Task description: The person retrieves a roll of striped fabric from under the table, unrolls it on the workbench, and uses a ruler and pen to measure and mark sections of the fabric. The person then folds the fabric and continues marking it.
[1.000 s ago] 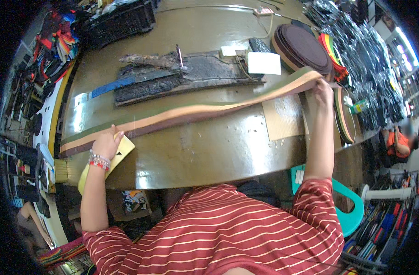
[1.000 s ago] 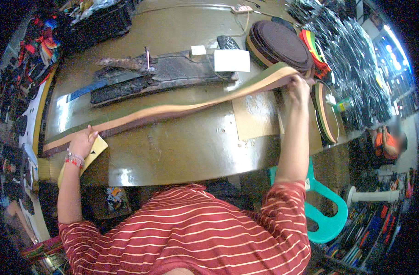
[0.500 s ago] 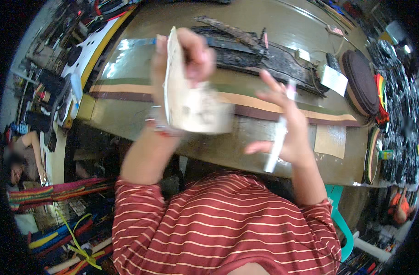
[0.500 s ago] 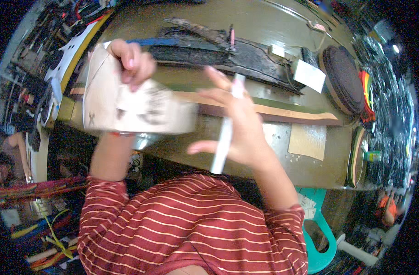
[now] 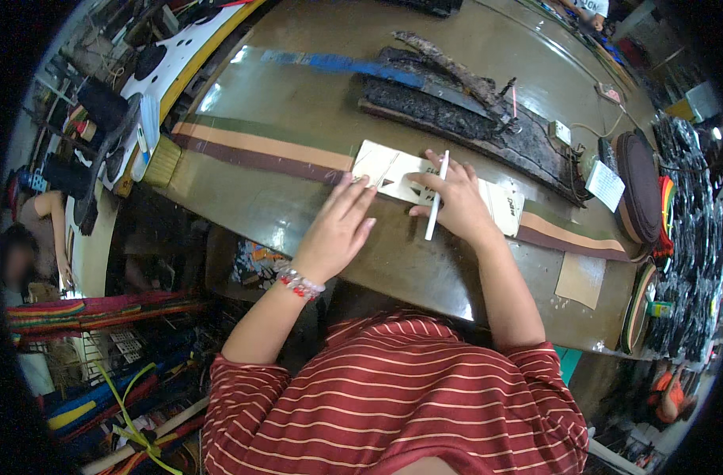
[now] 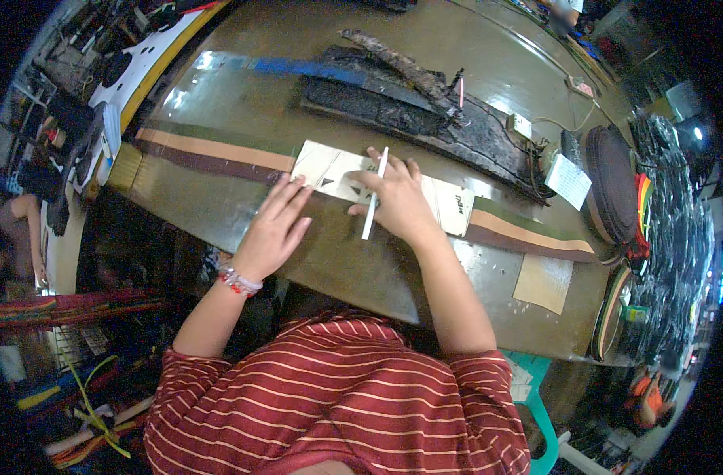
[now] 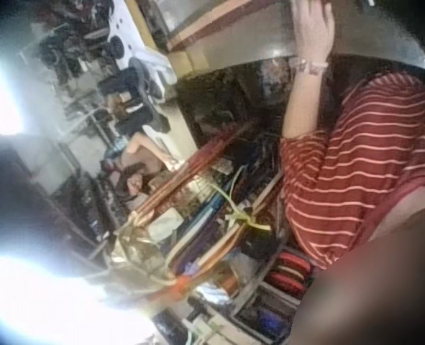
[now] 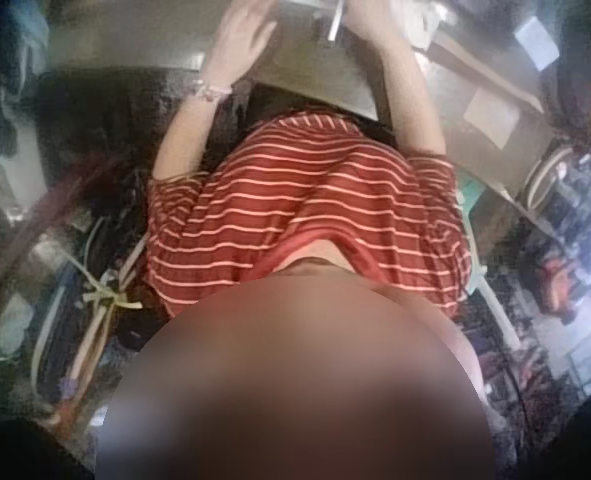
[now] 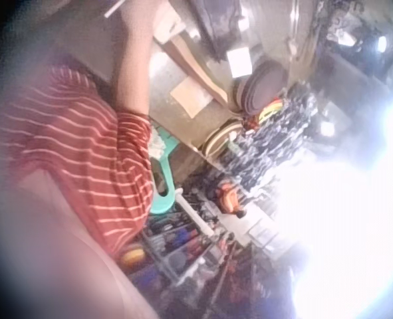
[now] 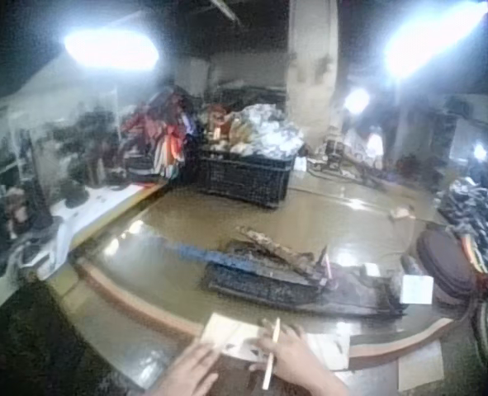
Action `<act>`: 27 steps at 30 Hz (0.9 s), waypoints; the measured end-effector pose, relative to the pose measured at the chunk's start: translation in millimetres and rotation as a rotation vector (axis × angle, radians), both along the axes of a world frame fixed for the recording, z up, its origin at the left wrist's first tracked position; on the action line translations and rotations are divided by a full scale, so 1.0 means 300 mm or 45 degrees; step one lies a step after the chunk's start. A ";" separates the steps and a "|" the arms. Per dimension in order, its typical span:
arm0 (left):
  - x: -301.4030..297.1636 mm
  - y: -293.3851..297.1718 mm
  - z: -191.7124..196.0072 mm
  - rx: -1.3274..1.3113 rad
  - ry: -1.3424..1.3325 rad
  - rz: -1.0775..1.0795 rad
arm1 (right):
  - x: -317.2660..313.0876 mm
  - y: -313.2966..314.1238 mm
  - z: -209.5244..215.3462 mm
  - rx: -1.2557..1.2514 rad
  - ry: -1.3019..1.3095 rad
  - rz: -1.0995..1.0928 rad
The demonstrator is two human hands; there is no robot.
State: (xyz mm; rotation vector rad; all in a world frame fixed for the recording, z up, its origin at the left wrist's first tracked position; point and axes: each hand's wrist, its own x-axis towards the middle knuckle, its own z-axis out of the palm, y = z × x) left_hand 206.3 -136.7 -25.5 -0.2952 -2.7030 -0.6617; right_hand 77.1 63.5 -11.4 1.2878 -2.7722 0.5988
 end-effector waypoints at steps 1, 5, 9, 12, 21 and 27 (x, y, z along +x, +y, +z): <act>0.006 0.011 -0.022 -0.001 -0.044 0.030 | 0.000 -0.001 -0.017 0.012 0.025 -0.037; 0.004 0.032 -0.052 -0.066 -0.072 0.056 | -0.001 0.018 -0.015 -0.012 -0.042 0.044; 0.007 0.030 -0.037 -0.045 -0.061 0.104 | 0.000 -0.002 -0.022 -0.086 -0.017 0.056; 0.005 0.044 -0.032 -0.097 -0.054 0.121 | 0.001 -0.016 -0.050 -0.050 0.001 -0.017; -0.049 0.052 0.011 -0.423 -0.218 0.066 | -0.021 0.286 0.014 0.193 -0.052 -0.129; -0.045 0.064 0.023 -0.531 -0.244 0.014 | -0.061 0.421 -0.069 -0.590 -0.516 -0.363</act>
